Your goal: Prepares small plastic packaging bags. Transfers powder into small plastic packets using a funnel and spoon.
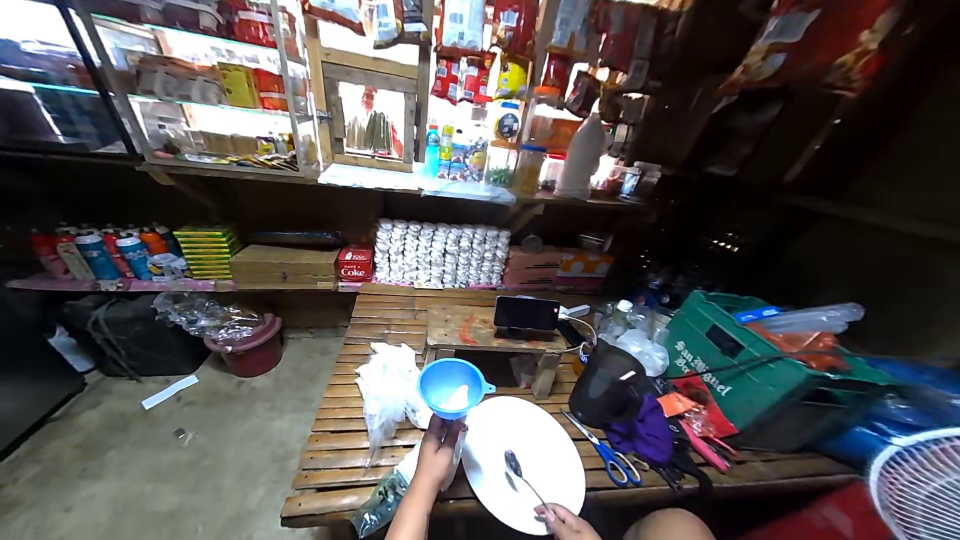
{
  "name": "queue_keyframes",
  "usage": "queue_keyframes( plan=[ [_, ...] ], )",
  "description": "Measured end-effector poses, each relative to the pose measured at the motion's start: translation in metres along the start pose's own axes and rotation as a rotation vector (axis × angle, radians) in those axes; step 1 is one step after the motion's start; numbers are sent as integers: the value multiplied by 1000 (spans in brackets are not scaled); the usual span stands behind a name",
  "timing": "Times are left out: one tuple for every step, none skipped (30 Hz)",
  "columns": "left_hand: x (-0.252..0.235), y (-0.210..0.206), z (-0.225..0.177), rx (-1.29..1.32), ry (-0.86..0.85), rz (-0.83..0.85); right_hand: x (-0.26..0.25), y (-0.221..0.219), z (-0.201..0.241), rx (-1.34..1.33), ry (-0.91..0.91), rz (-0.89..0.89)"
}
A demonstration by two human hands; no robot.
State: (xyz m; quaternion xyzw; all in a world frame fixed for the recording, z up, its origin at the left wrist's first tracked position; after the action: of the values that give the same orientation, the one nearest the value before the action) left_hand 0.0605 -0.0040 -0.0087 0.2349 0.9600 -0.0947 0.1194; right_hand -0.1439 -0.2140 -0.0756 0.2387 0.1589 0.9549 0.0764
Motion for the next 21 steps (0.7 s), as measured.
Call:
queue_keyframes(
  plan=[
    [0,0,-1,-2,2,4,-1,3,3,10,13,-18],
    [1,1,-1,-7,-1,9,-2,7,6,18,30,-42],
    [1,0,-1,-9,-10,16,-4,12,10,22,53,-72],
    [2,0,0,-12,-24,25,-5,17,17,28,86,-107],
    [3,-1,1,-16,-38,34,-5,24,27,37,126,-151],
    [5,-2,1,-23,-48,44,-3,31,41,41,163,-183],
    [7,-3,1,-35,-59,51,-1,39,58,40,211,-223],
    [8,-4,2,-50,-67,54,1,48,76,44,265,-267],
    [9,-4,3,-66,-69,56,3,57,94,56,323,-306],
    [11,-5,2,-75,-61,56,5,67,111,77,384,-337],
    [12,-6,4,-78,-62,53,7,76,126,111,451,-361],
    [12,-6,6,-72,-73,55,9,85,139,151,514,-388],
    [12,-7,8,-60,-84,59,10,92,151,189,580,-423],
    [12,-7,10,-49,-101,59,14,96,161,225,641,-451],
    [12,-8,11,-40,-115,57,19,98,172,267,692,-470],
    [12,-8,13,-32,-122,57,25,98,183,319,743,-479],
    [12,-8,13,-26,-120,59,30,95,195,382,801,-486],
    [11,-9,13,-19,-117,60,35,92,206,454,862,-484],
    [11,-9,13,-15,-110,63,40,87,216,537,923,-473],
    [11,-9,12,-17,-95,64,42,83,225,620,982,-462],
    [12,-9,10,-26,-70,63,44,78,232,690,1031,-449]
  ],
)
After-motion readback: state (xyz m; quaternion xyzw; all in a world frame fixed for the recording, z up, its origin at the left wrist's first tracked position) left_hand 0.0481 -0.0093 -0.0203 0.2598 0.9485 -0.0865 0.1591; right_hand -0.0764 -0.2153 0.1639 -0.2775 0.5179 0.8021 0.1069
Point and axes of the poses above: each hand's wrist, its own x-axis away from the middle knuckle, its own y-axis out of the back of the hand, z = x × y, the point moved 4 cm from there along -x, towards the middle knuckle, and after that the axes turned 4 degrees about z, right-handed, at the moved point
